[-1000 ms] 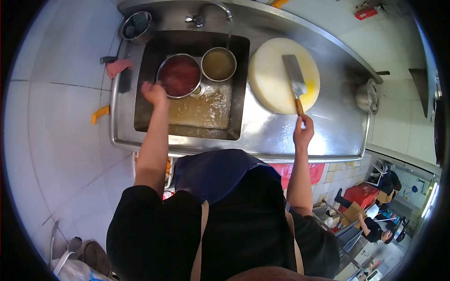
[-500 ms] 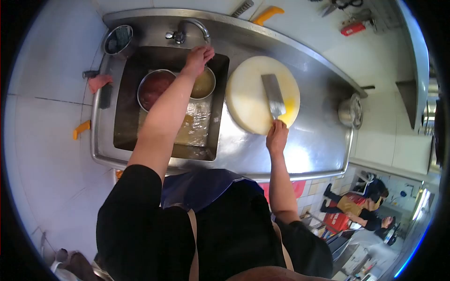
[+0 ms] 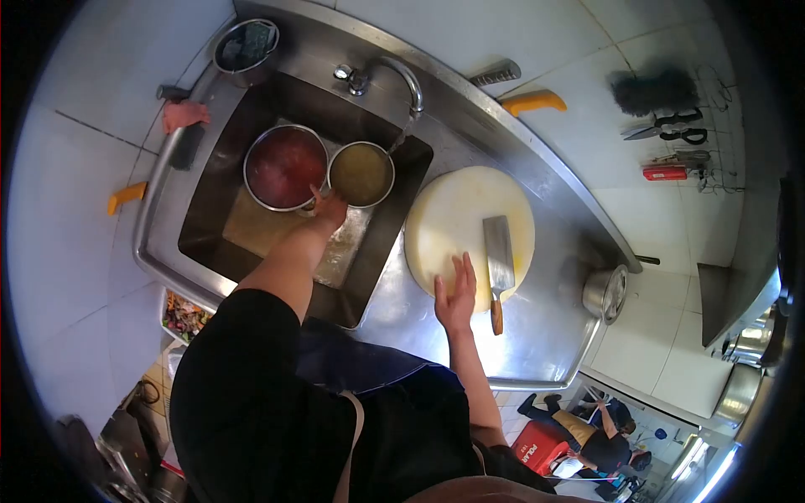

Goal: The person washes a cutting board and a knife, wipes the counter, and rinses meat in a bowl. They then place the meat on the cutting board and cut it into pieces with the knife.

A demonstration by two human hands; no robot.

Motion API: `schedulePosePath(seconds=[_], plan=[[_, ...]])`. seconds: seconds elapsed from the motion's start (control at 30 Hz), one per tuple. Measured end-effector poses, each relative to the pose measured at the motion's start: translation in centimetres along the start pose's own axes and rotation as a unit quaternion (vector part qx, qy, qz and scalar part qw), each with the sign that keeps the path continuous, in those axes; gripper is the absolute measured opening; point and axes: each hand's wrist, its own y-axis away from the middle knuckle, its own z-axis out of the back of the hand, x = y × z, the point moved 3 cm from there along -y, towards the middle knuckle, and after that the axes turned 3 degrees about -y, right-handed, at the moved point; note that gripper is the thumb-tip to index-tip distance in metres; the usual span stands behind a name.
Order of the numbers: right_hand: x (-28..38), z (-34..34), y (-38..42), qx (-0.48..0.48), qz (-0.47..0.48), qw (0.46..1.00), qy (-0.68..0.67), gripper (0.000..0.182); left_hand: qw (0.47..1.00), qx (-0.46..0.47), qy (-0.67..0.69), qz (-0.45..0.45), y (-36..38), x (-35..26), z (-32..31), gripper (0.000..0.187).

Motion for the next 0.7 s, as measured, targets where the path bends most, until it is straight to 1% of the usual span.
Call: schedulePosePath(seconds=[0.03, 0.07, 0.1, 0.13, 0.17, 0.2, 0.23, 0.27, 0.3, 0.37, 0.4, 0.43, 0.47, 0.5, 0.53, 0.57, 0.6, 0.63, 0.7], plan=[[0.3, -0.9, -1.0, 0.007, -0.004, 0.998, 0.061, 0.061, 0.999, -0.018, 0.027, 0.009, -0.9, -0.1, -1.2, 0.044], [0.5, -1.7, -1.7, 0.013, -0.006, 0.993, 0.119, 0.067, 0.999, -0.018, 0.024, 0.011, -1.5, 0.0, -1.2, 0.044], [0.6, -2.0, -1.9, 0.013, -0.005, 0.993, 0.116, 0.067, 1.0, 0.01, -0.014, -0.003, -2.1, -0.1, -1.4, 0.043], [0.4, -2.1, -1.7, 0.037, -0.021, 0.99, 0.133, 0.073, 0.998, 0.039, -0.051, -0.018, -2.5, -0.2, -1.6, 0.042], [0.2, -2.2, -1.3, 0.06, -0.038, 0.986, 0.152, 0.078, 0.999, 0.039, -0.031, -0.02, -3.6, 0.1, -2.8, 0.04], [0.0, -2.0, -0.8, 0.058, -0.038, 0.986, 0.153, 0.078, 0.999, 0.037, -0.03, -0.021, -4.2, 0.4, -4.1, 0.04], [-0.3, -1.9, -0.4, 0.068, -0.041, 0.985, 0.151, 0.079, 0.999, 0.002, 0.037, 0.016, -5.1, 0.8, -4.9, 0.04], [-0.6, -1.8, -0.2, 0.077, -0.041, 0.985, 0.149, 0.08, 0.992, -0.035, 0.104, 0.054, -6.1, 1.2, -4.7, 0.04], [-1.0, -1.5, 0.6, 0.073, -0.039, 0.985, 0.151, 0.08, 0.992, -0.04, 0.106, 0.053, -5.5, 1.3, -2.8, 0.04], [-1.9, -1.0, 2.6, 0.096, -0.026, 0.984, 0.149, 0.081, 0.998, 0.027, 0.045, 0.014, -3.9, 1.9, 0.1, 0.04], [-2.3, -0.6, 3.5, 0.098, -0.027, 0.983, 0.152, 0.081, 0.998, 0.029, 0.048, 0.013, -4.0, 2.3, -0.1, 0.04], [-2.7, -0.1, 4.6, 0.113, -0.019, 0.982, 0.148, 0.083, 0.996, -0.055, 0.007, -0.063, -4.1, 2.6, 0.2, 0.038], [-3.1, 0.4, 5.9, 0.127, -0.012, 0.982, 0.141, 0.084, 0.98, -0.139, -0.035, -0.139, -4.1, 2.6, 0.5, 0.037], [-3.7, 0.6, 7.0, 0.128, -0.006, 0.982, 0.137, 0.085, 0.984, -0.07, 0.0, -0.163, -4.5, 2.7, 0.5, 0.031], [-4.5, 0.8, 7.9, 0.127, -0.01, 0.982, 0.136, 0.085, 0.984, -0.07, -0.002, -0.166, -4.6, 2.2, 0.7, 0.031], [-4.9, 1.1, 8.7, 0.134, 0.0, 0.981, 0.143, 0.085, 0.966, -0.189, 0.106, -0.14, -4.4, 1.4, 2.3, 0.028], [-5.2, 1.2, 9.4, 0.144, 0.009, 0.978, 0.149, 0.086, 0.923, -0.301, 0.213, -0.109, -3.7, 0.8, 3.8, 0.024], [-5.6, 1.3, 10.0, 0.143, 0.014, 0.978, 0.15, 0.086, 0.924, -0.299, 0.212, -0.111, -4.2, 0.2, 5.3, 0.024], [-5.9, 1.5, 10.5, 0.144, 0.012, 0.977, 0.154, 0.086, 0.964, -0.106, 0.196, -0.145, -6.4, -0.8, 8.3, 0.019]])
